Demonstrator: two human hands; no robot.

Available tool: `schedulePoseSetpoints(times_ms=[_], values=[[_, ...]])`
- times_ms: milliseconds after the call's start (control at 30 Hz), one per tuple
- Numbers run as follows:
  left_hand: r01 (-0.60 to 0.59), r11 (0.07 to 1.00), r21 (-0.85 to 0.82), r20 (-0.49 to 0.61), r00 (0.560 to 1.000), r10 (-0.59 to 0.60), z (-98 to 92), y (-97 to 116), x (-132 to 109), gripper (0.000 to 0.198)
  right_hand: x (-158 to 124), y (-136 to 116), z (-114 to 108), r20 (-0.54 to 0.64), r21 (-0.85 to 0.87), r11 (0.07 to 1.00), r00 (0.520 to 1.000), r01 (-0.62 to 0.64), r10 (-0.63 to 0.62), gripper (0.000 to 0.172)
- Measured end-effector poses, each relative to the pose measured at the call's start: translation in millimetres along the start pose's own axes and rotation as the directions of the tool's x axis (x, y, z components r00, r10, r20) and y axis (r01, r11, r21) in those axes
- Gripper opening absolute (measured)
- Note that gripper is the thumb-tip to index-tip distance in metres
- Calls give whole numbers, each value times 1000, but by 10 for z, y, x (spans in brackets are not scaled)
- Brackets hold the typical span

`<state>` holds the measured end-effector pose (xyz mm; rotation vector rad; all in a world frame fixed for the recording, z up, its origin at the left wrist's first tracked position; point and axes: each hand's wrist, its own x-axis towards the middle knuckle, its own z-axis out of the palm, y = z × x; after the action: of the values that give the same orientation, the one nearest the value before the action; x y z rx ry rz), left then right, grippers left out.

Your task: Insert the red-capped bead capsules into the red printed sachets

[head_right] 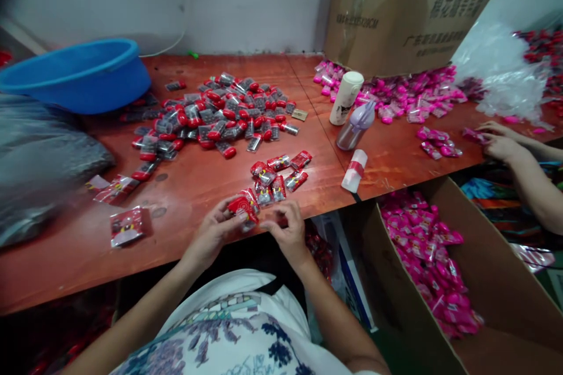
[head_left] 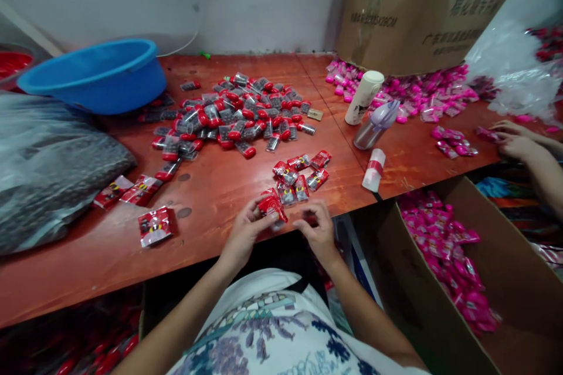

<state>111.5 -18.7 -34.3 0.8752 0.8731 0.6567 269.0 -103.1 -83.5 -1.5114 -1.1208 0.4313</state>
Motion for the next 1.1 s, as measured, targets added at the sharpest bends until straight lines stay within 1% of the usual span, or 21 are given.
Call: schedulePoseSetpoints(times_ms=[67,133,167,200,233,300,333,400,433,467,533,600,667,733,800,867,933,967,1033,1067,1100], values=[[-145,978,151,-37,988,153,-37,-16,115,41,275,114,-172,-17,-151,986,997,65,-69,39],[-281,903,326,-46,949,312,-73,-50,274,38,609,239,-317,-7,-318,941,993,112,-120,57],[-331,846,418,-40,924,381,-93,-71,365,42,779,295,-362,20,-394,912,993,115,-117,63],[-363,782,506,-27,900,435,-113,-92,460,53,939,339,-384,46,-459,882,994,107,-97,67],[-377,715,589,-8,882,472,-134,-111,556,70,1083,371,-382,77,-508,856,995,93,-63,69],[-377,591,713,60,873,484,-165,-139,738,104,1297,397,-320,163,-563,823,987,81,14,71],[-384,535,752,107,873,476,-170,-149,818,113,1364,395,-270,216,-571,816,975,86,49,72],[-424,430,797,207,860,466,-143,-171,943,118,1414,378,-167,350,-571,810,932,134,93,67],[-456,386,802,265,850,455,-109,-188,979,114,1401,367,-127,395,-565,807,915,174,79,62],[-489,362,794,315,839,443,-62,-211,993,109,1365,353,-105,422,-552,808,905,207,57,58],[-531,368,763,351,819,454,64,-280,942,99,1228,321,-130,428,-526,814,904,247,2,54],[-563,385,731,373,803,465,210,-384,797,91,1021,290,-267,406,-503,823,913,264,-44,51],[-606,386,696,428,781,454,357,-521,604,86,766,280,-501,389,-490,829,919,270,-69,48],[-656,375,655,508,750,425,491,-680,424,81,484,308,-781,372,-488,832,925,264,-75,46],[-718,355,599,599,696,396,610,-841,298,72,185,372,-1043,329,-476,844,940,245,-87,47],[-776,363,516,696,627,349,711,-984,241,61,-125,462,-1236,251,-449,868,962,212,-105,48],[-807,405,430,771,561,300,796,-1093,244,56,-439,571,-1336,156,-396,907,984,144,-88,46],[-813,427,396,798,534,278,833,-1126,261,55,-593,633,-1352,115,-364,927,992,92,-53,45],[-817,459,350,831,497,250,892,-1123,296,54,-875,769,-1337,30,-292,955,997,-56,68,41],[-817,471,333,840,484,247,912,-1074,302,52,-998,844,-1314,-21,-255,955,988,-153,153,39],[-815,484,319,840,479,253,924,-984,289,48,-1106,922,-1289,-84,-221,940,965,-260,247,38]])
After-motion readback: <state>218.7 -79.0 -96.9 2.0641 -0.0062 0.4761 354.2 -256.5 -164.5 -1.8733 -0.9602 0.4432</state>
